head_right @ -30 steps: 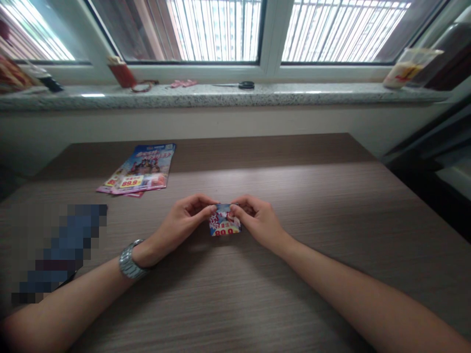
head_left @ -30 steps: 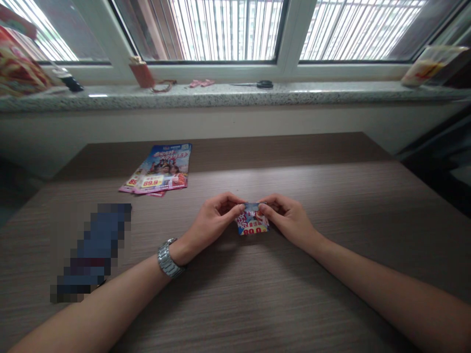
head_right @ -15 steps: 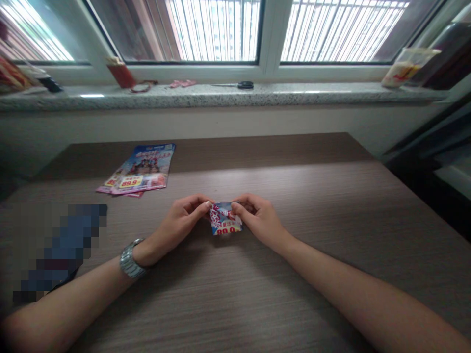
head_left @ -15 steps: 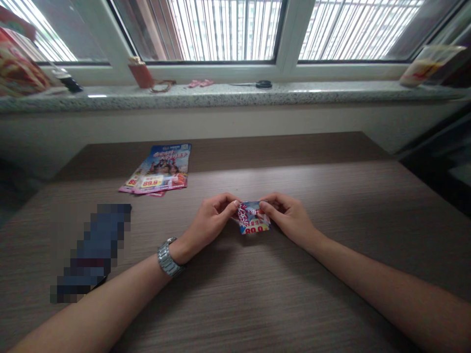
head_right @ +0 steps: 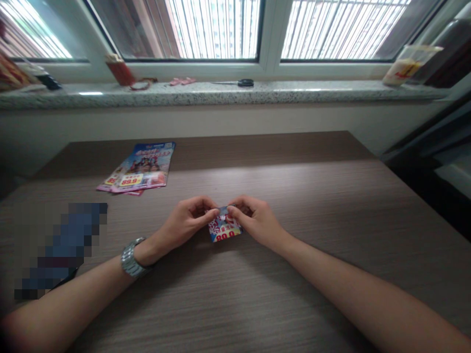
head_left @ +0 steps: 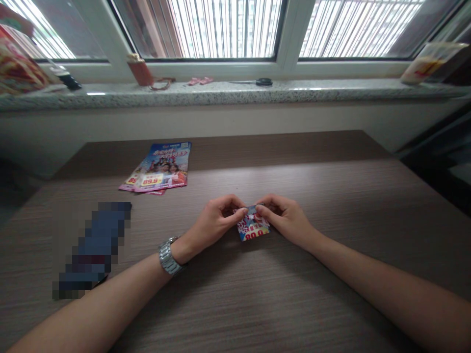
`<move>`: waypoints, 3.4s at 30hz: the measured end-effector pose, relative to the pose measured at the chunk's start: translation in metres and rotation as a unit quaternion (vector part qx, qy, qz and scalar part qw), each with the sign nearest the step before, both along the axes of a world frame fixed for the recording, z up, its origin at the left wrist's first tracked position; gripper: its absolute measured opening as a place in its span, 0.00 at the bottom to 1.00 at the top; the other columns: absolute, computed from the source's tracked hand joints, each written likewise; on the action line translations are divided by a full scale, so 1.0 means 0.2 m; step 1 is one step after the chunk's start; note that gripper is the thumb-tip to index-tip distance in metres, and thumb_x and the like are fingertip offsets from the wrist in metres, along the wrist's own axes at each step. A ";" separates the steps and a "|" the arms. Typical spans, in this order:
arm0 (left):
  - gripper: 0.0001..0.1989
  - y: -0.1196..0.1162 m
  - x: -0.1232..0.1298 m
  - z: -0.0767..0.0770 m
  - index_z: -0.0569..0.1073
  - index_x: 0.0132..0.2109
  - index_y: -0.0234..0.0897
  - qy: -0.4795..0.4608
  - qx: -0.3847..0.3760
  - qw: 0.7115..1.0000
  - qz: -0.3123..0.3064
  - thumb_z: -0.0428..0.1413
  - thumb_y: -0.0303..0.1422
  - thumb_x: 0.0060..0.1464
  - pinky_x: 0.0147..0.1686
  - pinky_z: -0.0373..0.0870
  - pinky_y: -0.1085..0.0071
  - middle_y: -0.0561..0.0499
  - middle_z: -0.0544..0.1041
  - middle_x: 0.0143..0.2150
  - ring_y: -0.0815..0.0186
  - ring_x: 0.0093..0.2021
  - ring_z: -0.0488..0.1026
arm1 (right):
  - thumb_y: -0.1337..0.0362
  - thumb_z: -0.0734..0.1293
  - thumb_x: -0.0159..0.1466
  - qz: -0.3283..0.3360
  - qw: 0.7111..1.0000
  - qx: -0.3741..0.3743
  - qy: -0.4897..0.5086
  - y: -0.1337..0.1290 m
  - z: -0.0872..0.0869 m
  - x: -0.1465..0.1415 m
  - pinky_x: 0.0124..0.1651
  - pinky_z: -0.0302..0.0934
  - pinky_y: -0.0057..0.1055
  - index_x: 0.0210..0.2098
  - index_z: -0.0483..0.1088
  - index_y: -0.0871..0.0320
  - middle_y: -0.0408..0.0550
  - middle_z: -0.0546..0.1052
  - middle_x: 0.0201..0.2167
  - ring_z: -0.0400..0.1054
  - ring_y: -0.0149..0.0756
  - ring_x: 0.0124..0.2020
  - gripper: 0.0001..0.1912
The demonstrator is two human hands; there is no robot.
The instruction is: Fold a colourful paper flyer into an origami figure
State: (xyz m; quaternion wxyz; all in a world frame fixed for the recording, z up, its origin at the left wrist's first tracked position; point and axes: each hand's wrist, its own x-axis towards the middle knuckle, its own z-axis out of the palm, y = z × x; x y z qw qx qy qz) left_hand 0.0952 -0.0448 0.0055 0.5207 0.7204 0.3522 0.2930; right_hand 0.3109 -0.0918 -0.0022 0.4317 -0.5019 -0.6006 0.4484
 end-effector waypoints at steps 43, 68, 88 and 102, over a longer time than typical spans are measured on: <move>0.12 -0.01 0.01 0.02 0.75 0.39 0.34 -0.038 0.005 0.999 -0.001 0.59 0.40 0.64 0.34 0.68 0.75 0.51 0.76 0.34 0.68 0.34 0.71 | 0.57 0.73 0.63 0.050 0.999 -0.016 0.006 0.01 0.01 0.00 0.32 0.66 0.29 0.45 0.76 0.56 0.43 0.80 0.32 0.72 0.32 0.29 0.14; 0.09 -0.01 0.00 0.02 0.77 0.40 0.34 -0.055 0.002 0.998 0.005 0.61 0.37 0.62 0.35 0.71 0.76 0.50 0.80 0.35 0.69 0.35 0.75 | 0.55 0.70 0.66 0.044 0.997 0.001 -0.068 -0.01 0.03 -0.01 0.33 0.65 0.30 0.38 0.78 0.57 0.46 0.81 0.32 0.73 0.34 0.31 0.11; 0.10 0.01 0.00 0.01 0.76 0.38 0.35 -0.093 0.008 0.993 0.076 0.62 0.38 0.61 0.32 0.72 0.77 0.52 0.78 0.33 0.70 0.32 0.74 | 0.49 0.69 0.66 -0.012 0.998 -0.026 0.053 0.02 0.01 0.01 0.40 0.71 0.32 0.37 0.76 0.56 0.46 0.82 0.35 0.76 0.37 0.36 0.16; 0.13 0.00 0.00 0.02 0.75 0.38 0.35 -0.073 0.017 0.993 0.087 0.62 0.41 0.61 0.32 0.73 0.76 0.51 0.78 0.33 0.69 0.32 0.74 | 0.46 0.68 0.66 -0.014 0.995 -0.055 0.079 0.01 -0.01 0.02 0.42 0.71 0.33 0.36 0.79 0.57 0.46 0.81 0.34 0.75 0.38 0.36 0.20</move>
